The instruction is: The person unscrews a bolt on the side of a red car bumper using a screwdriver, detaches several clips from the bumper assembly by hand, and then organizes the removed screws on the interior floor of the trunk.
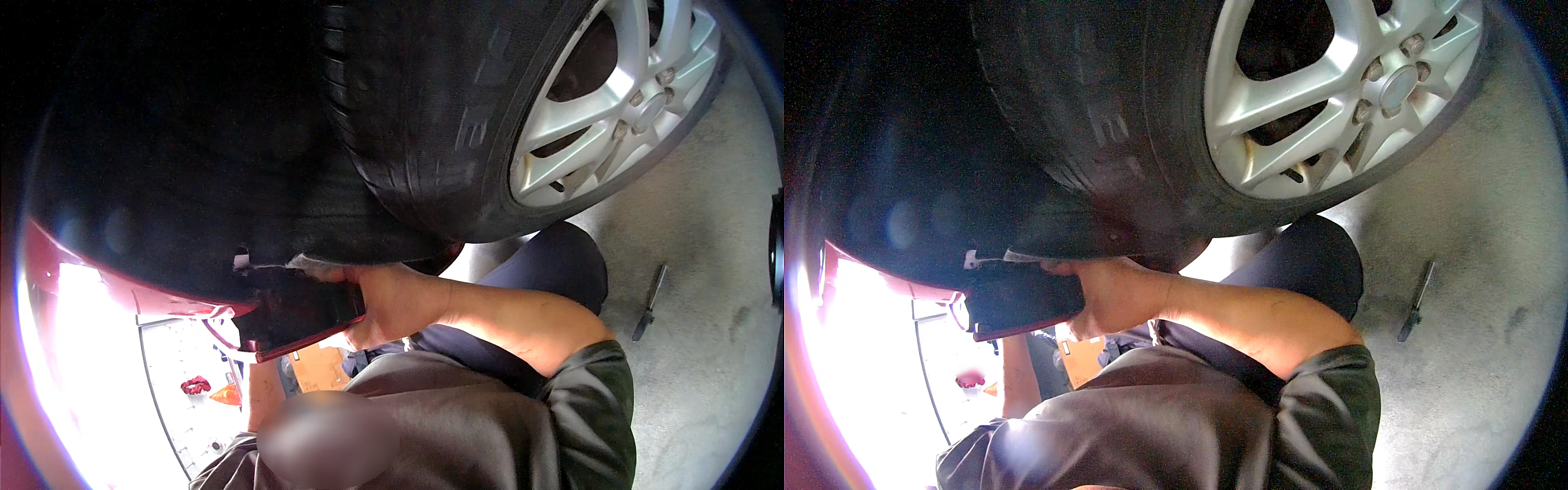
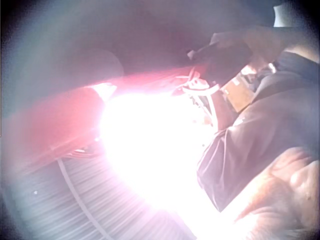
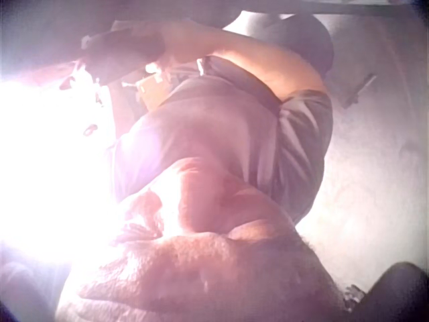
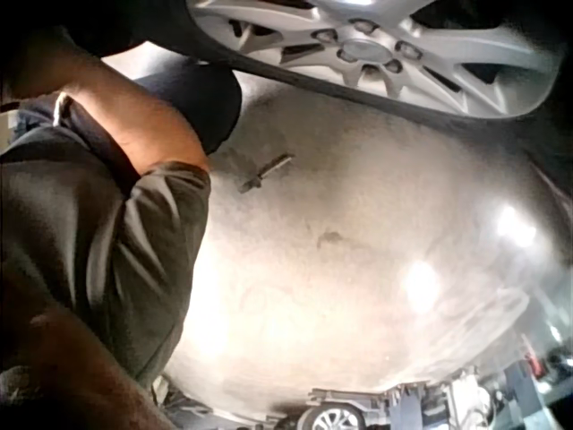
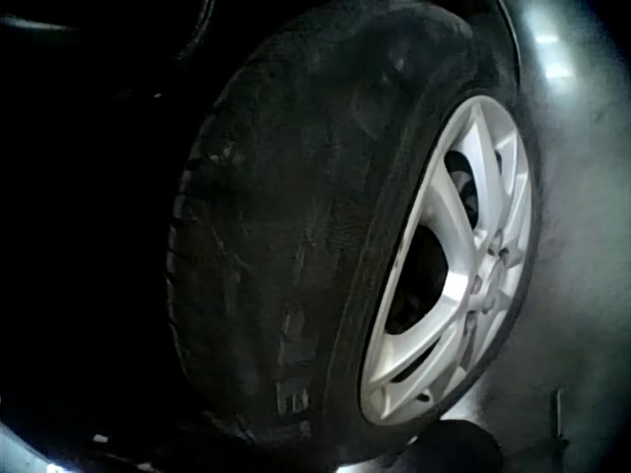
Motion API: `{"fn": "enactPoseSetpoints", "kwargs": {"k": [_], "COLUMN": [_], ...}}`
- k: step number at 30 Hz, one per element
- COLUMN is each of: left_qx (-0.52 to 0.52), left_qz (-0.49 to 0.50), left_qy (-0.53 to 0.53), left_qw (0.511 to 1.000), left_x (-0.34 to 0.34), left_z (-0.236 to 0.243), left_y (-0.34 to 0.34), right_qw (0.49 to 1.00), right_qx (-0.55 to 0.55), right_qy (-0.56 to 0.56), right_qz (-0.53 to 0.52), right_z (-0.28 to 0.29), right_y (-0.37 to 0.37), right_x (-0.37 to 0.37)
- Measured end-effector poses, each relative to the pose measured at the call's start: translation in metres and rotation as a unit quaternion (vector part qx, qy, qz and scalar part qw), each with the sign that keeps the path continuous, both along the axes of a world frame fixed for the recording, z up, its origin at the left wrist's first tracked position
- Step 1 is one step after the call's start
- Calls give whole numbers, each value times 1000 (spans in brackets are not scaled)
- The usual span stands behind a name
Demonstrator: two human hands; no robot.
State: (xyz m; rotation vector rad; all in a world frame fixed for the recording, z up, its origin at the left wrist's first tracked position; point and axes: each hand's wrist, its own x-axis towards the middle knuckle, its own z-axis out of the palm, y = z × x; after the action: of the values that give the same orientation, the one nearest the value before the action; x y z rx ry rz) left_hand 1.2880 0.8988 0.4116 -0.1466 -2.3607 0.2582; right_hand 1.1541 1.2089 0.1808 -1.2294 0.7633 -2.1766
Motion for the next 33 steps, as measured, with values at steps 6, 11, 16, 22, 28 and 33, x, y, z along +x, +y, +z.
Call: {"fn": "enactPoseSetpoints", "kwargs": {"k": [6,11,16,22,28,33], "left_qx": [11,30,51,106,171,234], "left_qz": [7,4,-2,-8,5,14], "left_qy": [1,3,3,-19,-26,-45], "left_qw": [1000,1000,999,994,985,971], "left_x": [6,8,13,15,36,22], "left_z": [-2,-5,-8,-2,-15,-23], "left_y": [-2,-5,-10,-22,-28,-34], "right_qw": [998,996,995,994,989,988], "right_qx": [18,-24,-52,-63,-91,-91], "right_qy": [25,-32,-83,-77,-77,-120], "right_qz": [-58,-83,-15,-48,-84,-36], "right_z": [-2,0,4,2,4,2], "right_y": [0,6,11,8,9,13], "right_x": [2,4,2,5,6,8]}}
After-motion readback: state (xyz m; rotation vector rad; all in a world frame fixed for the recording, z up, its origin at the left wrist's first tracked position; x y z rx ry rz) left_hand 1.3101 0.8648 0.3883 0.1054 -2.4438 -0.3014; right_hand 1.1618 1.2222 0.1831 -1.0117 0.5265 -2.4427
